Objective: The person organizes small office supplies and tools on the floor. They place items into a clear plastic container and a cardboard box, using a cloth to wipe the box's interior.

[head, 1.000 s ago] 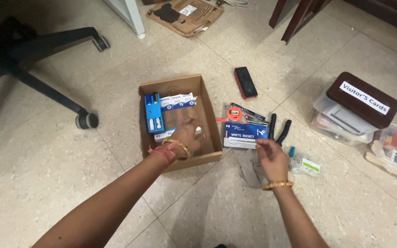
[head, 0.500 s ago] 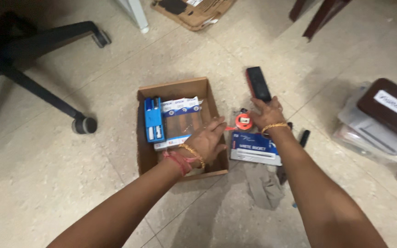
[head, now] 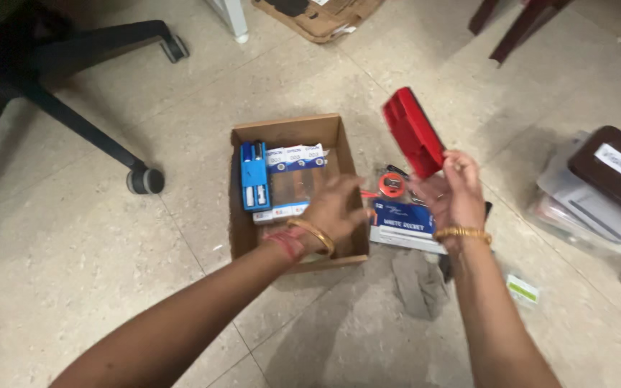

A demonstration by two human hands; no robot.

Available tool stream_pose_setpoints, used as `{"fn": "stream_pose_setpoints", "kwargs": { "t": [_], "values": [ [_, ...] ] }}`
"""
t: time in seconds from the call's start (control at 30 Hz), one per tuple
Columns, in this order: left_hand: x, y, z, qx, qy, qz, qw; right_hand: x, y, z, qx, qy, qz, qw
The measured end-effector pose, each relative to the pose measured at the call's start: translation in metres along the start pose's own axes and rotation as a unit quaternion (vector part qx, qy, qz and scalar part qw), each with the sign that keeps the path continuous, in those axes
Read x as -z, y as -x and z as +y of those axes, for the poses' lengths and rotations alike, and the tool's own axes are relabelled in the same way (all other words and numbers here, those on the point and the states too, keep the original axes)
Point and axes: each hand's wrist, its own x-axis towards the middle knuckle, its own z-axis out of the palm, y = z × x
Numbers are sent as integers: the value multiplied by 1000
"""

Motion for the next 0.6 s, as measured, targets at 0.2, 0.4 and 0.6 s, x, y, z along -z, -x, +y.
{"fn": "stream_pose_setpoints", "kwargs": {
  "t": [0.2, 0.4, 0.6],
  "values": [
    [18, 11, 24, 134, 334, 71, 930, -51, 89, 7, -121, -179, -123, 969],
    [25, 40, 8, 181, 335, 205, 902, -85, 118, 45, -47, 214, -124, 968],
    [62, 32, -38, 217, -67, 181, 957, -83, 135, 64, 340, 578, -210, 711]
  ]
}}
